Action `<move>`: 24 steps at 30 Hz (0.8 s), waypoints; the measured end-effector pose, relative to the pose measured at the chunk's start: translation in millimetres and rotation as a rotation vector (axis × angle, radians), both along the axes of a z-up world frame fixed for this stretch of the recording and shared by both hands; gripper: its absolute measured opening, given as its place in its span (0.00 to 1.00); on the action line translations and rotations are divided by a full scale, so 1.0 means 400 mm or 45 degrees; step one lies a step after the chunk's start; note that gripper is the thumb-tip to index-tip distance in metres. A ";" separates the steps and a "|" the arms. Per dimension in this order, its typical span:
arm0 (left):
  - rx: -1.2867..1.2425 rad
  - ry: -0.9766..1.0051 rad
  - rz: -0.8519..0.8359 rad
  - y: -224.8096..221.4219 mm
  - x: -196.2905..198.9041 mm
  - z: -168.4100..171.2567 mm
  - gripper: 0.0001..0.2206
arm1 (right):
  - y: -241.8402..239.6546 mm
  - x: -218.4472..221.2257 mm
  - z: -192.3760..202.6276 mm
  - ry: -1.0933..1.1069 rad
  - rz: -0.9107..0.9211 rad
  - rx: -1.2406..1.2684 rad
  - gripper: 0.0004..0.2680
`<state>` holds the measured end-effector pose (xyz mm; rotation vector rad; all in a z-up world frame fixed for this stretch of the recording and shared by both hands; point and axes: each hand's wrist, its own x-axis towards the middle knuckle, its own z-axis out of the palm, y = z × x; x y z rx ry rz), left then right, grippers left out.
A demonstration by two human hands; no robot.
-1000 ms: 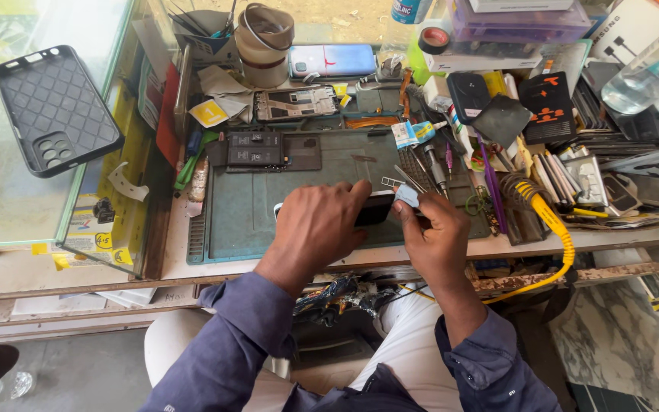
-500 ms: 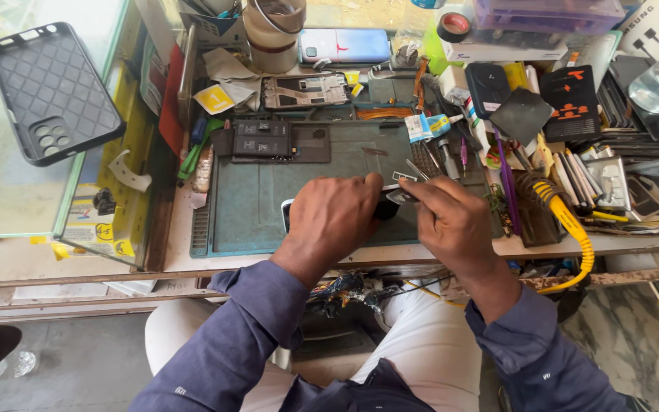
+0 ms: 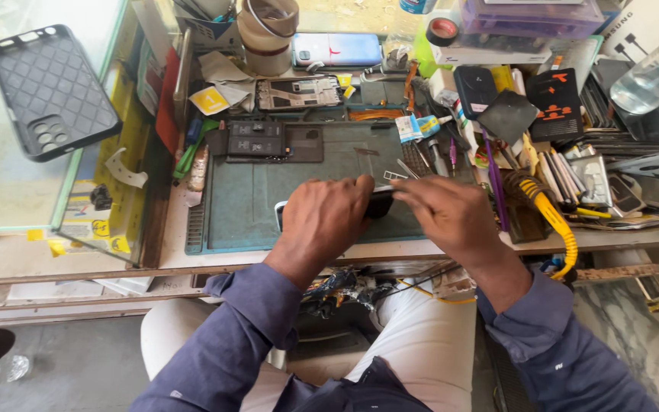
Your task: The person uses a metal prying tool to carefully separate the back cover from the frame of a smartphone. They work along the edges of the device to release the adhesive seal, eventually lifting the back cover to reveal the internal components.
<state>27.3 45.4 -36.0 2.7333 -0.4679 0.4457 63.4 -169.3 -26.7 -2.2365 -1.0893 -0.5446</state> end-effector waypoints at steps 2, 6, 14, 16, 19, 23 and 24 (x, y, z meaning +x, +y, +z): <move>-0.089 -0.077 -0.014 0.000 -0.003 -0.004 0.09 | 0.009 -0.013 -0.029 0.080 -0.177 0.149 0.07; -0.085 -0.009 0.000 -0.002 0.001 -0.002 0.11 | 0.013 -0.021 -0.060 0.133 -0.244 0.258 0.06; -0.064 -0.008 -0.011 -0.004 0.000 0.006 0.13 | 0.005 -0.015 -0.031 -0.130 -0.046 0.008 0.09; -0.060 0.059 0.015 -0.009 -0.002 0.009 0.13 | -0.005 0.010 -0.014 -0.107 0.098 -0.003 0.09; -0.073 0.099 0.037 -0.013 -0.001 0.015 0.13 | -0.002 0.019 -0.004 -0.173 0.158 -0.036 0.08; -0.088 0.028 0.041 -0.009 -0.001 0.009 0.12 | 0.010 0.017 0.008 -0.240 0.140 -0.177 0.09; -0.082 -0.015 0.031 -0.008 0.002 0.010 0.11 | 0.013 0.019 0.014 -0.199 0.152 -0.181 0.09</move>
